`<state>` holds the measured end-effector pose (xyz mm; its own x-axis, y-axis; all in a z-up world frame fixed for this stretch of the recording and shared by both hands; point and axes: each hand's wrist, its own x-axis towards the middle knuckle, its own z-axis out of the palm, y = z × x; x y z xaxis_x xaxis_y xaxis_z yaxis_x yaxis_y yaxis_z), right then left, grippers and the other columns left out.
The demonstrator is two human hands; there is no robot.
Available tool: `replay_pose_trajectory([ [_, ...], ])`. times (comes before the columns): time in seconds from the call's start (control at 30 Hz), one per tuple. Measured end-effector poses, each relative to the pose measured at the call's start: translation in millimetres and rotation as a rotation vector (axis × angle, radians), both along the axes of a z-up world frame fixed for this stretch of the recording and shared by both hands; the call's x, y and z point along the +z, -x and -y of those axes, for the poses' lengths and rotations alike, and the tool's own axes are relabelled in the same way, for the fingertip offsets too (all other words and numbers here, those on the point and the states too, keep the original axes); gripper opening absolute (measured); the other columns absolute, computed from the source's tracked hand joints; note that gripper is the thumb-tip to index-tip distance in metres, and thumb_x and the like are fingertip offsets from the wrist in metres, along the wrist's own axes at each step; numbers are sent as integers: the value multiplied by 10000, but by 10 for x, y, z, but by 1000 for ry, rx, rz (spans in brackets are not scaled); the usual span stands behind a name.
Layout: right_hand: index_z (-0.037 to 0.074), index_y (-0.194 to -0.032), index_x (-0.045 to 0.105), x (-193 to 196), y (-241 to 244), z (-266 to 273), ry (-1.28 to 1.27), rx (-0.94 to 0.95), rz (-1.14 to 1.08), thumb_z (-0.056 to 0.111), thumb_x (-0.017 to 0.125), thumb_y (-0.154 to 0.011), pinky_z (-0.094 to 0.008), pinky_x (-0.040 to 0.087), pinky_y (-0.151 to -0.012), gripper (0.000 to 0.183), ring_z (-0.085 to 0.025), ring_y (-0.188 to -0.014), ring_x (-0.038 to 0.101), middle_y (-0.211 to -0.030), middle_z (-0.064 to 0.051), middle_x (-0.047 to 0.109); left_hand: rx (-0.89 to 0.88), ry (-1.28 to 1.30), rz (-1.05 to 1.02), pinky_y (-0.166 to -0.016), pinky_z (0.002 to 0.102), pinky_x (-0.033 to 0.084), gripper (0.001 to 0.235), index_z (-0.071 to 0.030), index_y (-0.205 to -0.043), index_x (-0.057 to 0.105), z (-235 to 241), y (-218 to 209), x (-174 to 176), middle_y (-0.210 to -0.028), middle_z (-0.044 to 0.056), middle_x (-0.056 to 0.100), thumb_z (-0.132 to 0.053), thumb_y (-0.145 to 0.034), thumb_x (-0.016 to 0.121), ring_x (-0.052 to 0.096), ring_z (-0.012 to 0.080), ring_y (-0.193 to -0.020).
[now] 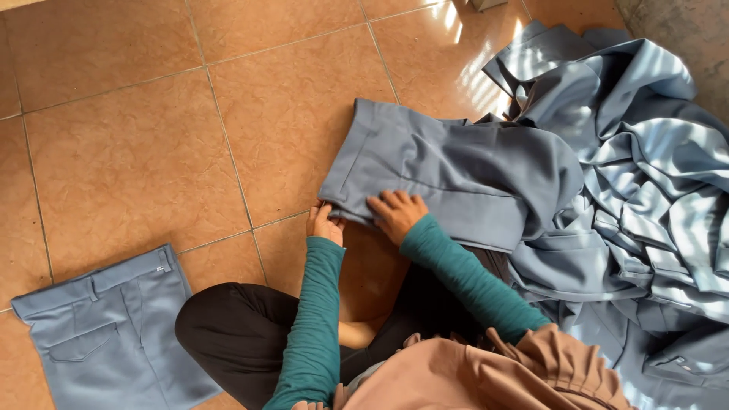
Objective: The person sits on a tiled floor and folds multiple pairs of grey trousers one by one. Each pair is laid flat, legs aligned, then folded lengthwise and into a compact rectangle before being placed aside.
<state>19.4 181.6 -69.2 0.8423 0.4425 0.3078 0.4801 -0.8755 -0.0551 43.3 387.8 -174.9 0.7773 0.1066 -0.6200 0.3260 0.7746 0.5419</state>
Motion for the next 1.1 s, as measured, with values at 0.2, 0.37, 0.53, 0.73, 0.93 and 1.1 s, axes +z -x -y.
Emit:
replay_pose_trajectory([
  [0.2,277,-1526,390,-548,173,-372,172,-53,-402,600,610,-908,-481,450,-944,732,-267,-1325,482,-1420,-66,513,-29,-238,-75,-1206,699,94,710,-327,-1503,418,-20,81,77,-1643,92,285,-511,-919,779,166,344,-1552],
  [0.37,268,-1573,319,-192,105,-619,207,-20,-403,594,592,-921,-550,397,-989,779,-313,-1397,400,-1513,-95,440,15,-873,8,-1103,384,457,714,-302,-1344,638,-449,-227,-517,-1343,76,606,-203,-690,908,571,242,-1272],
  [0.53,304,-1606,244,-547,20,-822,274,-46,-491,405,606,-907,-593,351,-1021,794,-322,-1437,362,-1568,-94,390,168,-986,-47,-1061,408,482,748,-310,-1291,652,-1417,-423,-502,-1290,83,606,-179,-621,958,598,264,-1221],
  [0.73,268,-1564,349,-1010,-143,-865,284,-79,-507,195,558,-914,-568,403,-989,686,-310,-1447,375,-1572,-78,420,575,-1036,-142,-996,439,497,676,-113,-1221,634,-2877,-226,-34,-1179,177,659,-66,-644,982,636,331,-1173],
  [0.93,289,-1515,417,-1025,-347,-1352,207,-92,-587,206,475,-988,-549,464,-985,536,-300,-1485,347,-1600,-27,416,788,-599,-379,-1250,534,282,934,-212,-1559,165,-2552,170,1044,-1575,230,444,-224,-943,867,384,365,-1495],
  [1.1,318,-1355,565,-1024,-541,-1617,12,-164,-596,461,416,-1049,-504,478,-990,369,-232,-1366,514,-1417,48,596,434,-231,-480,-1204,510,396,975,-86,-1518,320,-1321,114,1577,-1522,145,489,-559,-820,810,523,297,-1381],
])
